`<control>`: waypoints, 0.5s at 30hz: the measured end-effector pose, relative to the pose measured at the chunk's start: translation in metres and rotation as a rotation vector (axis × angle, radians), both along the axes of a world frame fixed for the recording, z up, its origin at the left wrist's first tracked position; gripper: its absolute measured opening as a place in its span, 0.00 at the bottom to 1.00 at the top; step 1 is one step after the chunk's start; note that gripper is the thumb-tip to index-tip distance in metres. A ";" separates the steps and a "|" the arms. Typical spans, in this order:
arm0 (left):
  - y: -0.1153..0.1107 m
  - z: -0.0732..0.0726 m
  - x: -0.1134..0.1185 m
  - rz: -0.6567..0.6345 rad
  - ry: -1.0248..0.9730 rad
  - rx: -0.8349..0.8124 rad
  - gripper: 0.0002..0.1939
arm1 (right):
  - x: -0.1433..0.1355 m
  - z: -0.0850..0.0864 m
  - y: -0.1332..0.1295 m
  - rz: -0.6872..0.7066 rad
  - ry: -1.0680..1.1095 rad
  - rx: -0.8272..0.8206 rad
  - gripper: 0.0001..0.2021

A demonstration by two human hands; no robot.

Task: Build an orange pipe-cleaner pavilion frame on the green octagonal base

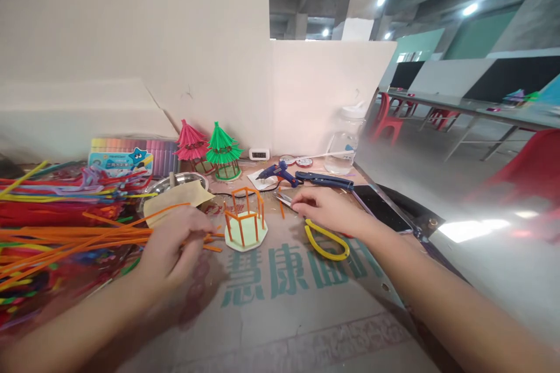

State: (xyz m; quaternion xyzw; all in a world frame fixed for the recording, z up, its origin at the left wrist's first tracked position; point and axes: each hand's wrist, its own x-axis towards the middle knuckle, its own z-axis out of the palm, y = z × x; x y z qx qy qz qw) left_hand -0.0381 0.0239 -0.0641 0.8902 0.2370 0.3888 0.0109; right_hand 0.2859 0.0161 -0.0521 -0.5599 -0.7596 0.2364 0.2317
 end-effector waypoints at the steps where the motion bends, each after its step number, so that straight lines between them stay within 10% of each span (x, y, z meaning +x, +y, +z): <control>1: 0.004 0.007 0.001 0.063 -0.027 -0.013 0.10 | 0.000 -0.005 0.009 -0.040 -0.090 0.020 0.12; 9: 0.031 0.025 0.014 0.278 0.223 -0.182 0.41 | -0.023 -0.044 0.040 -0.107 -0.493 0.097 0.09; 15: 0.044 0.038 0.007 0.299 0.408 -0.420 0.52 | -0.008 -0.040 0.040 -0.228 -0.551 0.109 0.18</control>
